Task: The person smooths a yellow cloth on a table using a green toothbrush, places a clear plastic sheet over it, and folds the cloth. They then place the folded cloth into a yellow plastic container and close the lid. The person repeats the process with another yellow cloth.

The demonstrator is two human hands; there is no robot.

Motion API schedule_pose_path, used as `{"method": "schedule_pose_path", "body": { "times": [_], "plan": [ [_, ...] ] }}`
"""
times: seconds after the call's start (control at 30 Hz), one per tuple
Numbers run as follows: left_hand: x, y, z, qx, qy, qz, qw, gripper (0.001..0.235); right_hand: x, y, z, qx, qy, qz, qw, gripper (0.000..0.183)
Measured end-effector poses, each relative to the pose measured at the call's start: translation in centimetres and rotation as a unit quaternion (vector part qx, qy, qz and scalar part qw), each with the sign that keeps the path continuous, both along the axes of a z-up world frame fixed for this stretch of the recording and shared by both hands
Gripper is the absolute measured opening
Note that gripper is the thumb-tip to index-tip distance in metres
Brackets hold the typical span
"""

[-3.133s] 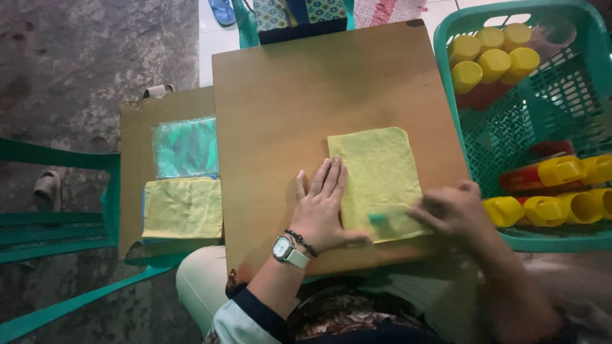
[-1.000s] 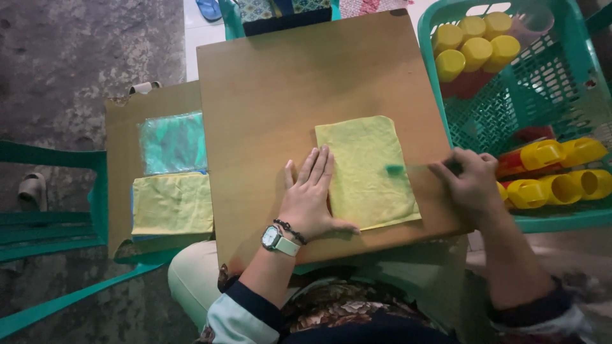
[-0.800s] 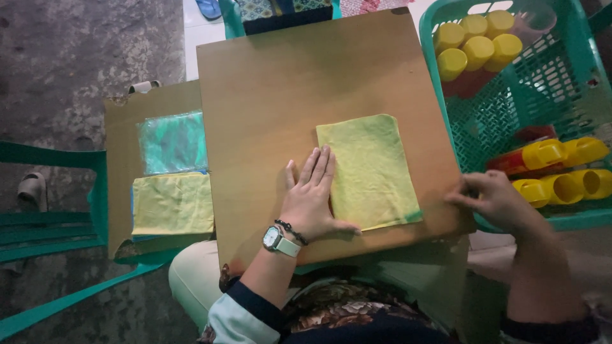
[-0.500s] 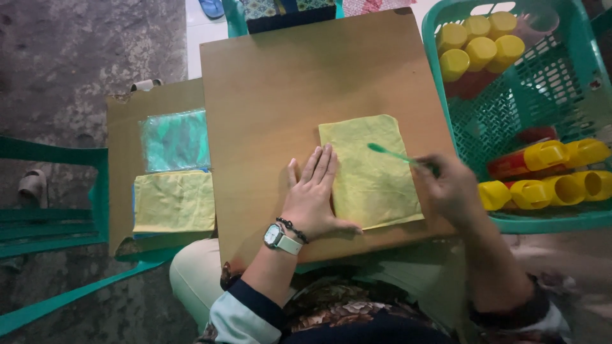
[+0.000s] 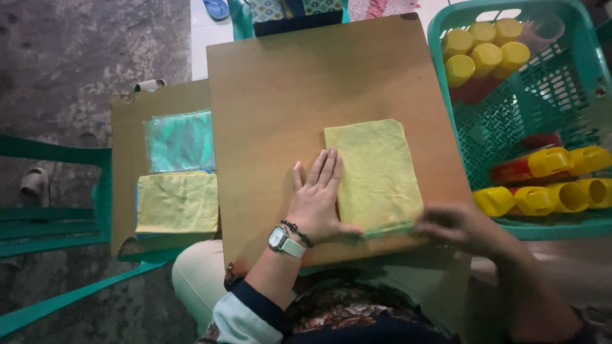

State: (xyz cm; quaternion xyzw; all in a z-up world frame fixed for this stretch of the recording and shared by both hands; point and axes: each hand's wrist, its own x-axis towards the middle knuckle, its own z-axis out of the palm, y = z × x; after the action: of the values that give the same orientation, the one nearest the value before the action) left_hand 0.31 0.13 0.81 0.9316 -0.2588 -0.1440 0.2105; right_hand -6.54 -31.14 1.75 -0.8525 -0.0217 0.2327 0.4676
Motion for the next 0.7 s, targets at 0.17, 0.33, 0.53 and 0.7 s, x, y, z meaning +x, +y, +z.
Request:
{"method": "schedule_pose_path", "body": {
  "times": [0.17,0.33,0.53,0.7],
  "plan": [
    [-0.1,0.2,0.3,-0.003,-0.009,0.002,1.0,0.154,4.3,3.5,0.4,-0.082,-0.189,-0.038,0.978,0.016],
    [-0.2,0.1,0.1,-0.01,-0.004,0.009,1.0,0.156,6.5,5.7,-3.3,-0.185,-0.31,-0.068,0.93,0.019],
    [-0.1,0.1,0.3,-0.031,0.016,0.016,0.999,0.159,3.3,5.0,-1.8,-0.189,-0.234,-0.063,0.951,0.036],
    [-0.2,0.1,0.9,-0.007,0.02,0.014,1.0,0.157,-0.4,2.0,-1.5,-0.065,-0.03,-0.044,0.996,0.024]
  ]
}}
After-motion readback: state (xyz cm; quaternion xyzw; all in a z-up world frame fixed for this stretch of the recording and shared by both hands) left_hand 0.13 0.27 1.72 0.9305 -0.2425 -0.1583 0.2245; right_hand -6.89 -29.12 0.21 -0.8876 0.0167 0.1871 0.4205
